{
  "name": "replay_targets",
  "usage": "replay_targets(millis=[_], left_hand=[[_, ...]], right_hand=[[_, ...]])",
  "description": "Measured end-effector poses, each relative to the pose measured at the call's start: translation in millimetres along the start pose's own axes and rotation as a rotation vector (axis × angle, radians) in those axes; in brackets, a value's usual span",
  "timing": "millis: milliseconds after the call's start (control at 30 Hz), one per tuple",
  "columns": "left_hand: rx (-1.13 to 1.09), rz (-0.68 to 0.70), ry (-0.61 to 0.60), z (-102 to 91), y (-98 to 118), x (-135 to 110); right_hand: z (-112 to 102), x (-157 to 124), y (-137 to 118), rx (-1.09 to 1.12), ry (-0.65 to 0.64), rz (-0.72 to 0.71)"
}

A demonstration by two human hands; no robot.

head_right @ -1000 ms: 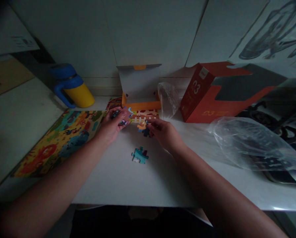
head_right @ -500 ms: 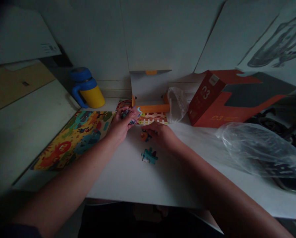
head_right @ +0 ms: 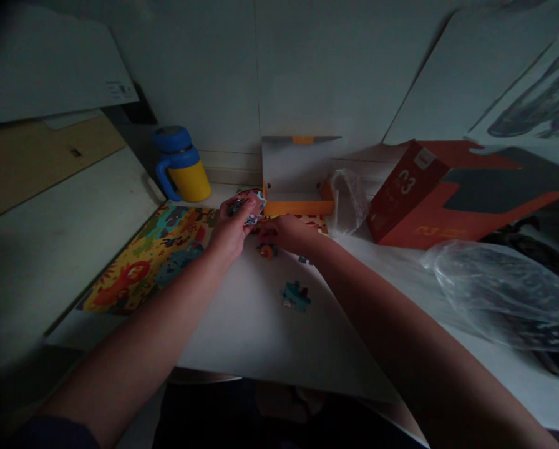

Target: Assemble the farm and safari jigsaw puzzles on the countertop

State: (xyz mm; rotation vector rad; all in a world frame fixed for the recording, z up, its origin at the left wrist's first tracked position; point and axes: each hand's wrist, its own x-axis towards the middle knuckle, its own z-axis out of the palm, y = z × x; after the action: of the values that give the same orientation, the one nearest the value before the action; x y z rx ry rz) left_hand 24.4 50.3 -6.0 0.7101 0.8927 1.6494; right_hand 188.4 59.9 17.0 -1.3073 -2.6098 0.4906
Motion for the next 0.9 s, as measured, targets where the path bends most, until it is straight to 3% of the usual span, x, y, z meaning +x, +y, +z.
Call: replay_targets(millis=[133, 233, 367, 500, 800, 900], left_hand=[[-0.007, -0.015, -0.005, -1.7, 0.7, 2.1], [-0.01, -0.019, -0.011, -0.9, 1.5, 0.8], [0.015, -0.028, -0.013, -0.4, 1.8, -0.9], [0.038, -0.037, -0.039, -1.9, 1.2, -0.1], [0.062, -0.067, -0.075, -0.2, 4.5, -2.7], [0.072, -0.076, -0.091, 0.5, 4.6, -3.8]], right_hand=[[-7.2, -11.3, 4.0, -0.104, 0.105, 0.09], [-12.7, -25.5, 10.4, -0.101, 0.126, 0.067], [-5.0, -37.2, 17.4, -0.009, 0.129, -0.156], [11.1, -36.5, 15.7, 0.036, 0.049, -0.349], [7.2, -51.4, 18.0, -0.025, 0.182, -0.169], [10.5, -55.8, 19.5, -0.03, 0.166, -0.201]])
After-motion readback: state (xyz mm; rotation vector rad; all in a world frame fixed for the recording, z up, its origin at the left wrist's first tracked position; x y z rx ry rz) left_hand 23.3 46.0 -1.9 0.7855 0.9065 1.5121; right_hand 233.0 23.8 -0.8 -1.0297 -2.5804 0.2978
